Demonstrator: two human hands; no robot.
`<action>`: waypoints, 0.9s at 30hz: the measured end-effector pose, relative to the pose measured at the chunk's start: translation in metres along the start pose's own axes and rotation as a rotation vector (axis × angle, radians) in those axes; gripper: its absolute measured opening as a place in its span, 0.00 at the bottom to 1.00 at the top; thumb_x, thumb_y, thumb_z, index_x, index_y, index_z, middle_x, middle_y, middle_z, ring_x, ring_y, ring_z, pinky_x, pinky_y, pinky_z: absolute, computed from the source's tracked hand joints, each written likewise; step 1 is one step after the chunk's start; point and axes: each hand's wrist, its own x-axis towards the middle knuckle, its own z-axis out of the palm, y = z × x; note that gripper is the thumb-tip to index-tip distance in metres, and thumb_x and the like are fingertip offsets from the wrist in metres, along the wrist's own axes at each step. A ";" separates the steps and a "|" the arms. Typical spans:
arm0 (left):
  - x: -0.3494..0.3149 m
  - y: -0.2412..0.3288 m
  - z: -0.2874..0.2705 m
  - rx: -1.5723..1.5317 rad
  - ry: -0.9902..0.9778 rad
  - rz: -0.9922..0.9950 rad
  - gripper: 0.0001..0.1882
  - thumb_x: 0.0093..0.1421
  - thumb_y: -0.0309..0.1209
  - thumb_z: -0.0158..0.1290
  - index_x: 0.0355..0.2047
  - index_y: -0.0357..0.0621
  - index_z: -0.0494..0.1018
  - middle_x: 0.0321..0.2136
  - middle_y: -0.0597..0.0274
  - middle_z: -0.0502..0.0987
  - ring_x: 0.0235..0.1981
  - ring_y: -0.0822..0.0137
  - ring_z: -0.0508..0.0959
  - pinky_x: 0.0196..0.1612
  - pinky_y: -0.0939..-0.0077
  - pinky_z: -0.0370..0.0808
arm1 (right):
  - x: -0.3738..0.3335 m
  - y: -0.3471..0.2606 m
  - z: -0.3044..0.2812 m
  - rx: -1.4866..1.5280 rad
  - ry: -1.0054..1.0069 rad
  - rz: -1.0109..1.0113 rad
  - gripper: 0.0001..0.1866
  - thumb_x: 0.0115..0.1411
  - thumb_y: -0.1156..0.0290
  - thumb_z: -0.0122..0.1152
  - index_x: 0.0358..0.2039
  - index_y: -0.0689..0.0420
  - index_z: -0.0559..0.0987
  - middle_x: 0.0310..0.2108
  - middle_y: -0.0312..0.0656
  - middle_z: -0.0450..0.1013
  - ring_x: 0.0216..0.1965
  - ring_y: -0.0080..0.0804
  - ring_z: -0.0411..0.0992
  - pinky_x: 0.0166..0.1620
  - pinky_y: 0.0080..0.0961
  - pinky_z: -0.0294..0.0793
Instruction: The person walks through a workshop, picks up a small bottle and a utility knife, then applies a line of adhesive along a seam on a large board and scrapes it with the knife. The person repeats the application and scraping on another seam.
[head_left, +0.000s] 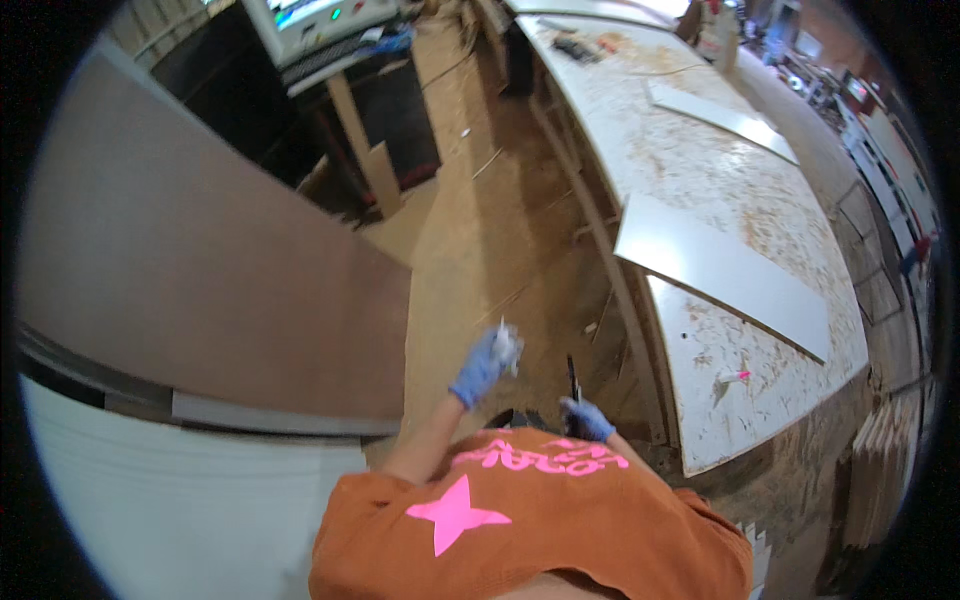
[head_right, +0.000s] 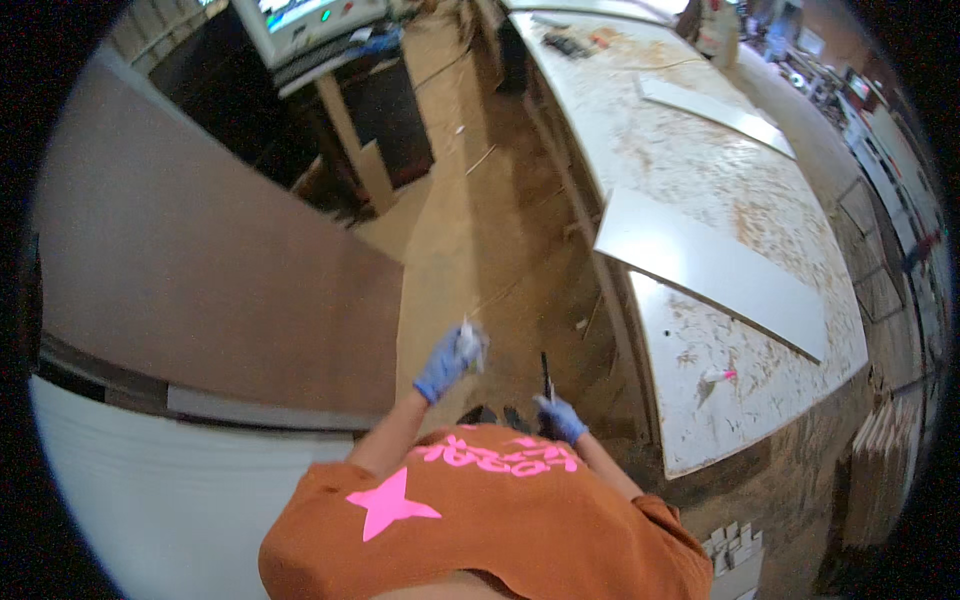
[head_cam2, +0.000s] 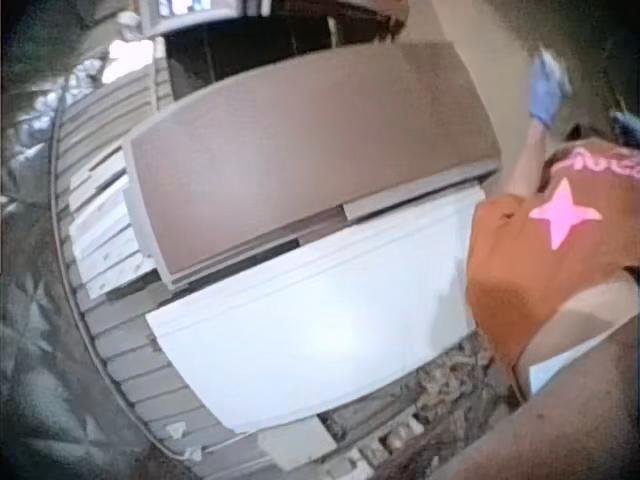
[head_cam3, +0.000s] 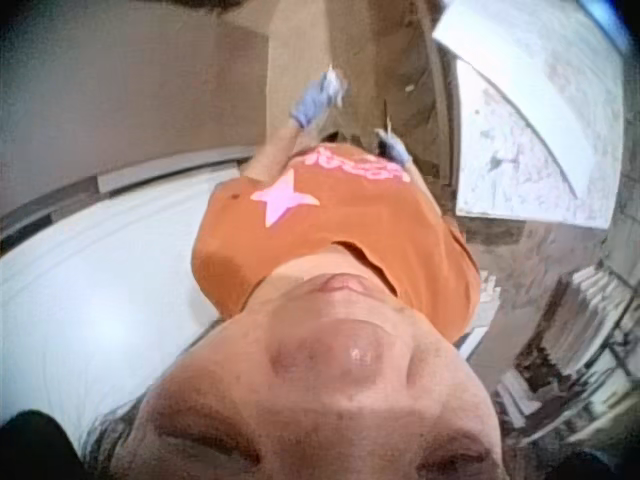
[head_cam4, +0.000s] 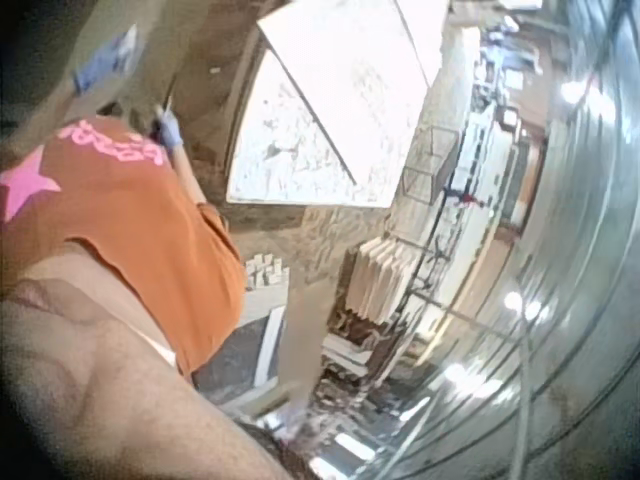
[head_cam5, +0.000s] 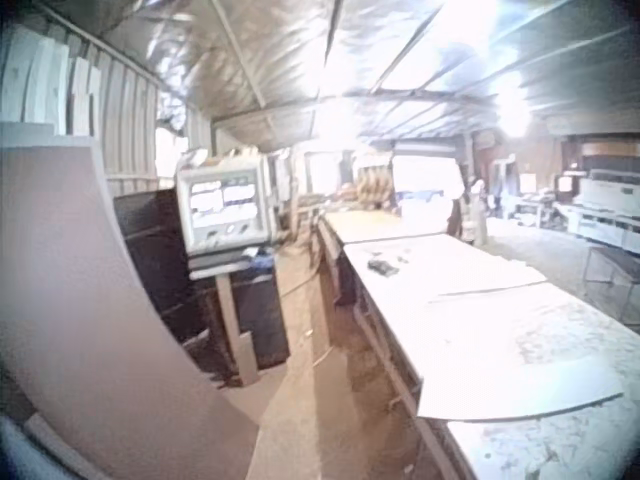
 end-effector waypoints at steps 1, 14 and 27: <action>0.012 0.034 -0.005 0.042 -0.005 0.117 0.18 0.62 0.30 0.55 0.51 0.42 0.66 0.41 0.63 0.75 0.40 0.72 0.76 0.42 0.75 0.76 | 0.007 -0.019 0.019 -0.049 0.060 -0.038 0.17 0.56 0.53 0.65 0.27 0.49 0.69 0.16 0.31 0.61 0.17 0.24 0.58 0.20 0.26 0.59; 0.217 0.117 -0.124 -0.123 0.067 0.261 0.17 0.60 0.25 0.55 0.50 0.45 0.68 0.44 0.61 0.75 0.44 0.69 0.76 0.43 0.74 0.78 | 0.152 -0.237 0.131 -0.048 0.191 -0.001 0.14 0.56 0.56 0.65 0.36 0.47 0.73 0.20 0.33 0.66 0.19 0.26 0.65 0.22 0.25 0.66; 0.485 0.154 -0.232 0.237 0.379 0.334 0.13 0.59 0.27 0.56 0.46 0.44 0.72 0.40 0.63 0.78 0.42 0.71 0.78 0.47 0.77 0.75 | 0.358 -0.497 0.188 -0.275 0.133 -0.059 0.14 0.58 0.56 0.62 0.30 0.49 0.70 0.18 0.31 0.63 0.17 0.23 0.62 0.21 0.26 0.63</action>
